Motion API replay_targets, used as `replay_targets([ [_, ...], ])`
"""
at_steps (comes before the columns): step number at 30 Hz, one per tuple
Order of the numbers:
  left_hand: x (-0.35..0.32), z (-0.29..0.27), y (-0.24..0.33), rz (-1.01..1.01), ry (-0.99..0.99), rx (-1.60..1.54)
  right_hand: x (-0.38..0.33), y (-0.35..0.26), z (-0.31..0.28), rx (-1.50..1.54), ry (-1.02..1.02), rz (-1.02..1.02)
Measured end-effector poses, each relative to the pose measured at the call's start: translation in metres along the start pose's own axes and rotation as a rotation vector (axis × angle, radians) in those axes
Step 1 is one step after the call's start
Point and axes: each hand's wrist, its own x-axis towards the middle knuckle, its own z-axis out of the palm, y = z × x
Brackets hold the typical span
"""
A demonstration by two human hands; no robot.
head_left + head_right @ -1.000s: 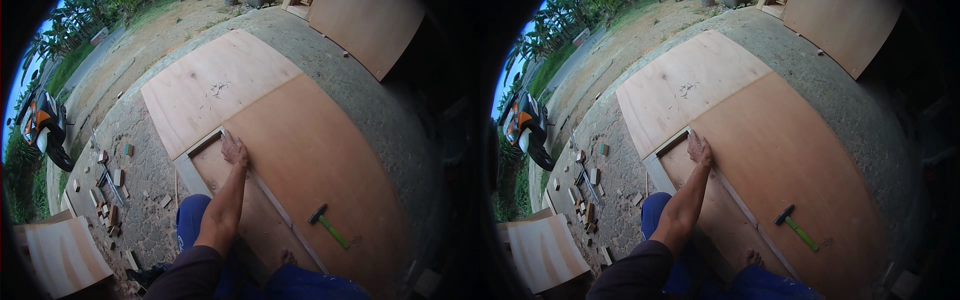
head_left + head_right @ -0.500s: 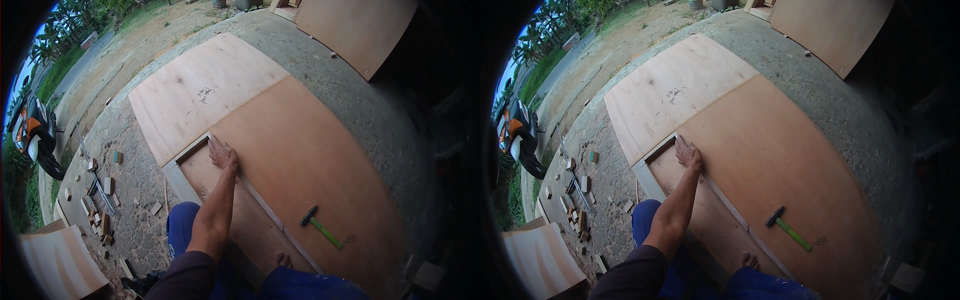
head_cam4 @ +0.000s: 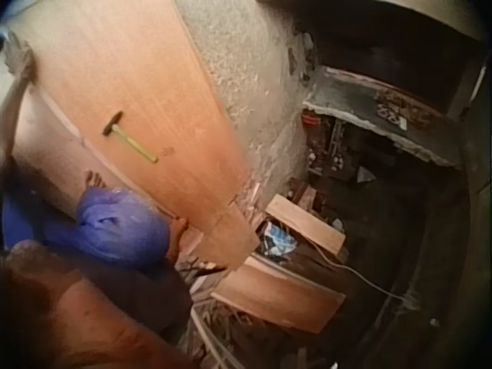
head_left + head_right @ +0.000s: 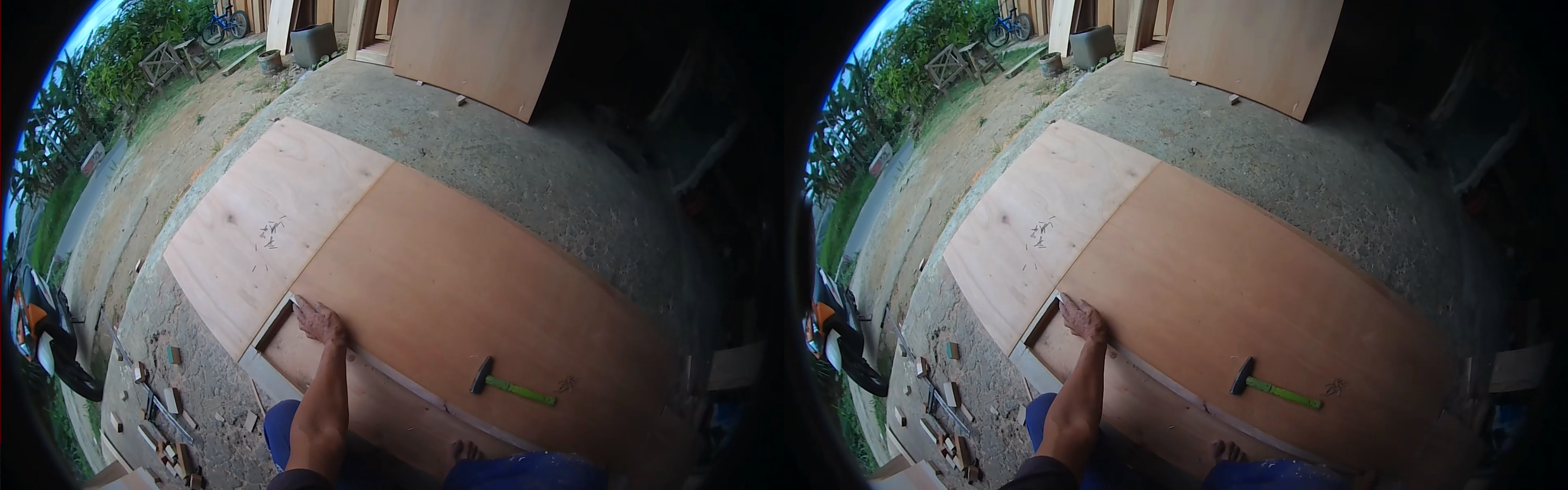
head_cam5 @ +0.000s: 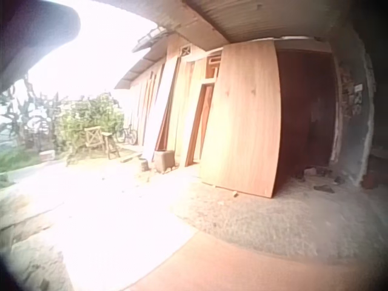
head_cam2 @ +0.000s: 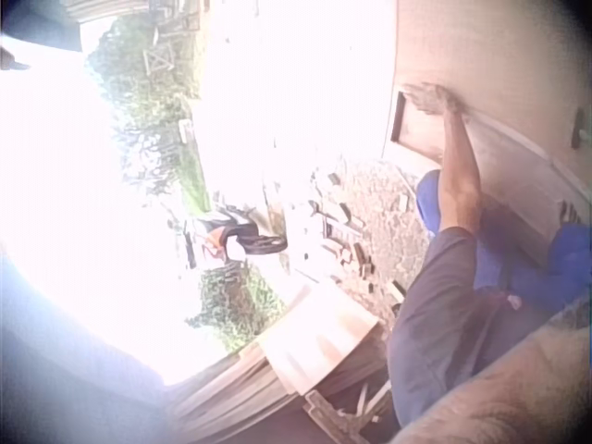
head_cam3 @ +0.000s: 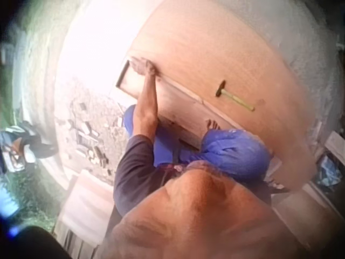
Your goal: The person aligns a large wooden panel onto a frame and secures it by hammering nails along the edges. They use a hammer to drive nails into the wood, working methodically along the perimeter of the panel.
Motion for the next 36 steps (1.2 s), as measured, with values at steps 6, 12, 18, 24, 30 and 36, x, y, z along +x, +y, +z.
replay_targets([
  [6,0.003,0.009,-0.008,0.037,0.001,-0.035,0.005,0.0,0.005,-0.025,0.015,0.0],
  [12,0.003,0.006,-0.011,0.041,0.027,-0.081,0.009,0.006,0.022,-0.112,0.066,-0.005],
  [18,-0.005,0.011,-0.002,0.015,-0.018,-0.123,0.016,0.043,0.112,-0.367,0.468,0.035],
  [24,-0.001,0.0,0.0,-0.005,-0.001,-0.141,0.058,0.069,0.145,-0.52,1.184,0.01],
  [30,-0.004,0.002,-0.008,-0.014,0.054,-0.228,0.035,0.072,0.105,-0.473,1.174,-0.014],
  [36,-0.006,-0.003,0.003,-0.07,0.117,-0.406,0.024,0.055,0.09,-0.367,1.166,0.018],
])
